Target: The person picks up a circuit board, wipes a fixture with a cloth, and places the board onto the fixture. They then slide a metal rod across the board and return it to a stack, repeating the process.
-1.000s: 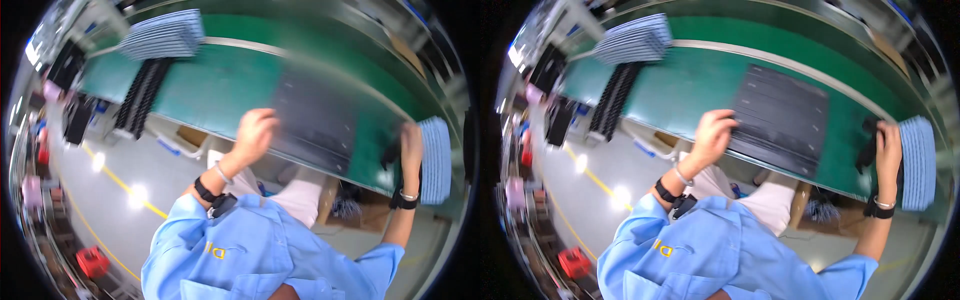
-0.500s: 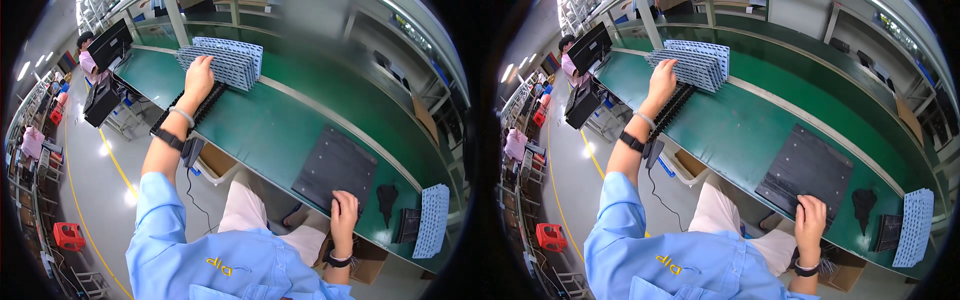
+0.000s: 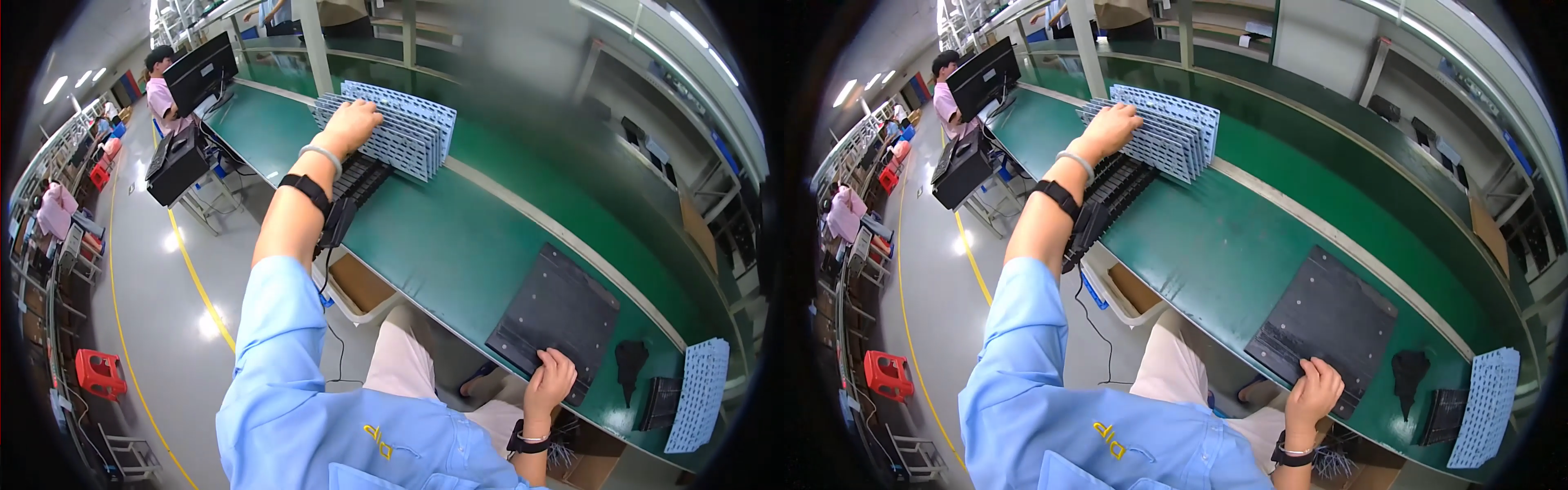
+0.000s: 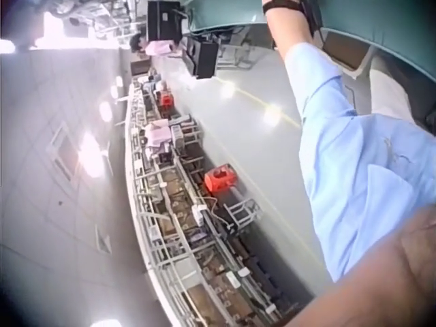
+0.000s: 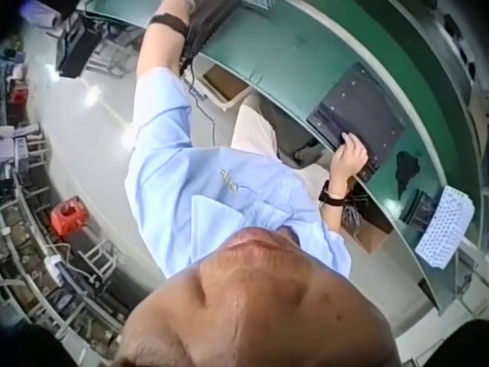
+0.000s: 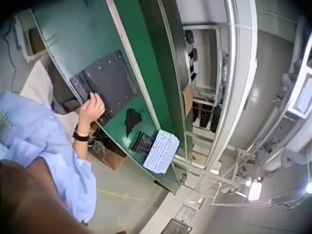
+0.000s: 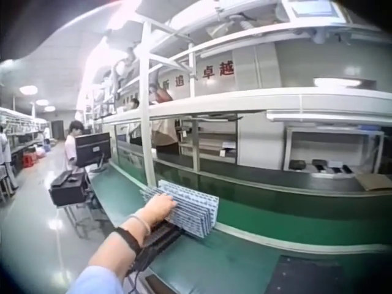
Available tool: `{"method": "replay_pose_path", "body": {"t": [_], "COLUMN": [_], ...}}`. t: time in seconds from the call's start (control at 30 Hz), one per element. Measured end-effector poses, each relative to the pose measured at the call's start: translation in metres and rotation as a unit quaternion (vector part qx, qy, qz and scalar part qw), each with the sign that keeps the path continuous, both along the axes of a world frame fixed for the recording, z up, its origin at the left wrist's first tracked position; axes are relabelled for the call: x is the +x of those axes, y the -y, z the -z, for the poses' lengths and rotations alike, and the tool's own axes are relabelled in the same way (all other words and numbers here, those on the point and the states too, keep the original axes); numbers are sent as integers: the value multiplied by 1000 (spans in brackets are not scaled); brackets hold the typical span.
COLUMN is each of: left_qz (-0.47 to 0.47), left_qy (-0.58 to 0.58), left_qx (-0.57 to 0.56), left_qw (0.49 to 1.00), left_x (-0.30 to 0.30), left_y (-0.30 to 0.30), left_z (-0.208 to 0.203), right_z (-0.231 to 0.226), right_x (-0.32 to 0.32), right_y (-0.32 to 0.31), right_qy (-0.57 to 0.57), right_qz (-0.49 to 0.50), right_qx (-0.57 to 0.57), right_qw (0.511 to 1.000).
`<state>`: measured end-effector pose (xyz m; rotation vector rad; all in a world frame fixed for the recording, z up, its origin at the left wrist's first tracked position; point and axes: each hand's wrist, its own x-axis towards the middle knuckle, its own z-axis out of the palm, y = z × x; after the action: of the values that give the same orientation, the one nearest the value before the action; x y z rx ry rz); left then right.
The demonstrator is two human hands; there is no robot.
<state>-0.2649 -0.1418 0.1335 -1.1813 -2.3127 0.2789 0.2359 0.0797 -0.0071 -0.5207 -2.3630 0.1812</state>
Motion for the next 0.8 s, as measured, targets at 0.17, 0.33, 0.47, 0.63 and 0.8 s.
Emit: {"method": "replay_pose_path", "body": {"t": [0.17, 0.33, 0.47, 0.63, 0.8], "left_qz": [-72, -58, -30, 31, 141], "left_qy": [38, -31, -143, -88, -82], "left_qx": [-87, -130, -180, -60, -60], "left_qw": [993, 989, 973, 994, 985], "left_x": [-19, -8, 56, 151, 254], "left_y": [-10, 10, 11, 40, 39], "left_z": [-13, -52, -100, -125, -112], "right_z": [0, 1, 13, 1, -30], "right_x": [0, -2, 7, 14, -7], "right_y": [3, 3, -7, -10, 35], "right_qy": [-7, 1, 9, 67, -35], "right_qz": [-1, -18, -44, -118, -125], "right_qx": [-4, -3, 18, 7, -60], "right_qw": [1000, 1000, 999, 991, 990]}}
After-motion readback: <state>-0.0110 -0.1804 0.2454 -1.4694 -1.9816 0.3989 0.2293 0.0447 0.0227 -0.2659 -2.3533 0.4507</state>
